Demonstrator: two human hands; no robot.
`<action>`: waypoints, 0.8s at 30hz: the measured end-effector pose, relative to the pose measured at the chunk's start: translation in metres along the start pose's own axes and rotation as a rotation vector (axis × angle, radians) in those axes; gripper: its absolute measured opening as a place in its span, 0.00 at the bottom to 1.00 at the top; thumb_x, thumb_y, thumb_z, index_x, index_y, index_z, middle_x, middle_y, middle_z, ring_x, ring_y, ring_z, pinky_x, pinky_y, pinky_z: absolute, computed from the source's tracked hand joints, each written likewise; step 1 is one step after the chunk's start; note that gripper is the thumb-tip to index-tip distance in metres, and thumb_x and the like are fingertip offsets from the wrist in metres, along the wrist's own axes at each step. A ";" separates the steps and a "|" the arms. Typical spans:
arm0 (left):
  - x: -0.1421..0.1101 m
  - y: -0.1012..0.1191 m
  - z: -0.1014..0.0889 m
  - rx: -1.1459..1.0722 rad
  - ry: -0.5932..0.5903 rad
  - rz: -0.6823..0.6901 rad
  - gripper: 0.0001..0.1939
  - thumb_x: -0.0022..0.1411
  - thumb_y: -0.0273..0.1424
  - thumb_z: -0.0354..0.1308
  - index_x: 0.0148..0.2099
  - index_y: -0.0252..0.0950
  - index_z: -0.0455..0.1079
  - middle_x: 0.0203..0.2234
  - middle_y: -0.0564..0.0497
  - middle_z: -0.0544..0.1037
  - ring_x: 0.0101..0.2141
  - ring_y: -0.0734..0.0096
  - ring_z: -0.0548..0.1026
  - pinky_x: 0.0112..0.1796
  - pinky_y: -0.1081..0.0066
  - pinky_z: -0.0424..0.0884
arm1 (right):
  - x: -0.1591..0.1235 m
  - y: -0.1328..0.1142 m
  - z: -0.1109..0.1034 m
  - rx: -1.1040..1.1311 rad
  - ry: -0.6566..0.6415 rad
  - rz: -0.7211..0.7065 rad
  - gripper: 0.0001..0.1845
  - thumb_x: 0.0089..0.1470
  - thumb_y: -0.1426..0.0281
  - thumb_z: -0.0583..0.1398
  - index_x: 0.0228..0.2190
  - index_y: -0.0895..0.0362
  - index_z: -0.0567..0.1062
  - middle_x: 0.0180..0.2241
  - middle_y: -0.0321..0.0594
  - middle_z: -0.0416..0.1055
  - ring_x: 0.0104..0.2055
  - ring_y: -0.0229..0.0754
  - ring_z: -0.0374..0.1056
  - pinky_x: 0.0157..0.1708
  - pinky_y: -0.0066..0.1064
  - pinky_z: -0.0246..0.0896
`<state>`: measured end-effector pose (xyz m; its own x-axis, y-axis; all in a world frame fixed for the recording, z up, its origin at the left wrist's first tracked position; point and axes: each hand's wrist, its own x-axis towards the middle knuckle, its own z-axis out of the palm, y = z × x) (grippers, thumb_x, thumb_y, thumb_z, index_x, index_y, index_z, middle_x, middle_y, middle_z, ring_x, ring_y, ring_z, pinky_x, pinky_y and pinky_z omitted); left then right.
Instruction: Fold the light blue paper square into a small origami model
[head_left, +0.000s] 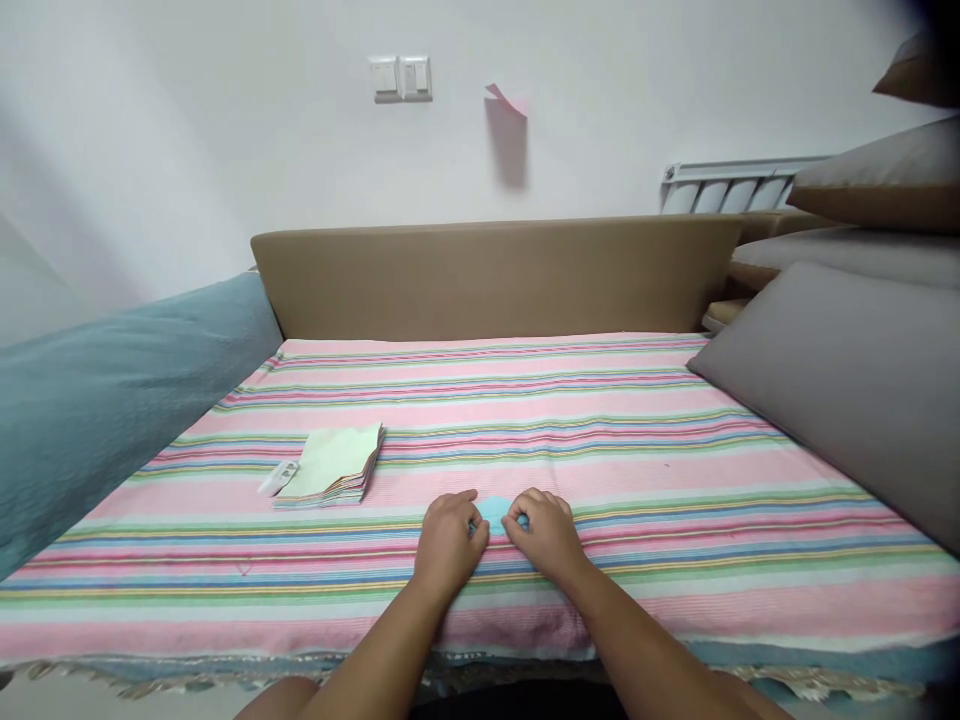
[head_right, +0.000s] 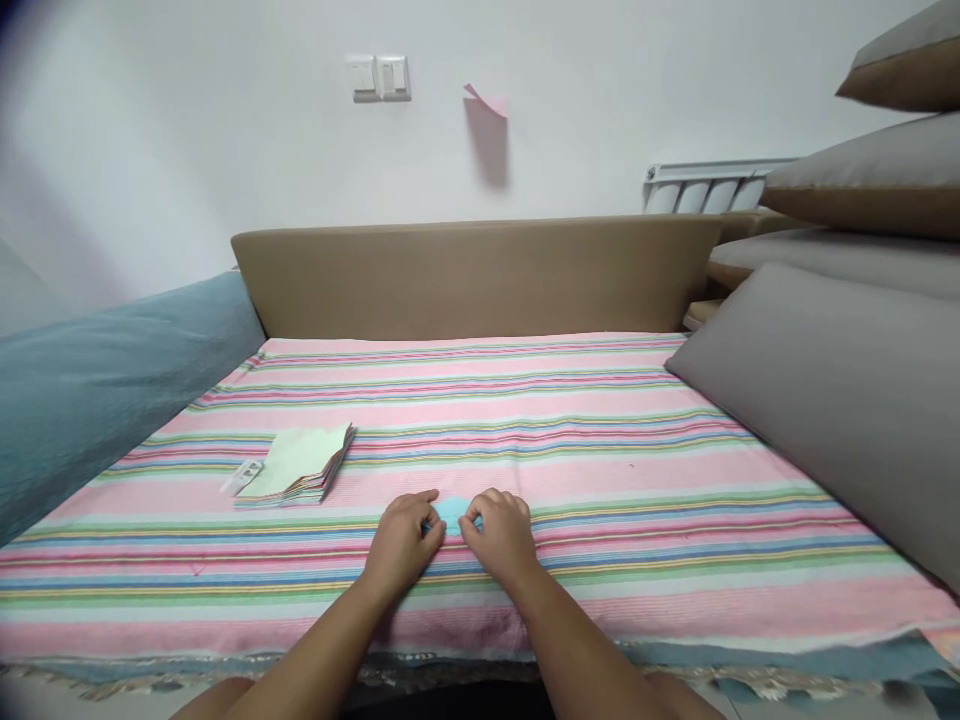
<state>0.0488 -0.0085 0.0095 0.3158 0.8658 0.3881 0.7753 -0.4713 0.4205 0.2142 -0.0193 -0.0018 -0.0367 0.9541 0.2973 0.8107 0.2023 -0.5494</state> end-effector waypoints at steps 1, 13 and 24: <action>0.000 0.000 0.000 -0.001 0.000 0.001 0.07 0.51 0.23 0.55 0.23 0.38 0.66 0.36 0.46 0.78 0.44 0.59 0.72 0.46 0.59 0.63 | 0.000 0.000 0.000 0.000 0.001 -0.001 0.06 0.48 0.69 0.58 0.22 0.54 0.70 0.28 0.32 0.69 0.35 0.38 0.62 0.40 0.31 0.47; 0.001 0.004 -0.004 -0.030 -0.019 -0.018 0.07 0.50 0.23 0.56 0.23 0.39 0.67 0.37 0.47 0.78 0.44 0.58 0.71 0.46 0.59 0.63 | 0.001 0.002 -0.002 0.037 -0.025 0.012 0.05 0.48 0.68 0.57 0.23 0.53 0.71 0.30 0.33 0.70 0.37 0.40 0.63 0.41 0.33 0.49; -0.001 -0.001 -0.005 -0.035 -0.049 0.025 0.11 0.54 0.21 0.55 0.31 0.43 0.74 0.46 0.54 0.74 0.45 0.63 0.71 0.47 0.60 0.63 | 0.001 0.002 -0.004 0.077 -0.042 0.015 0.06 0.49 0.67 0.57 0.23 0.53 0.71 0.29 0.31 0.70 0.37 0.39 0.63 0.42 0.33 0.49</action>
<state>0.0452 -0.0100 0.0129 0.3620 0.8602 0.3591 0.7474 -0.4981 0.4397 0.2184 -0.0187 0.0008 -0.0507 0.9651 0.2571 0.7643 0.2032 -0.6120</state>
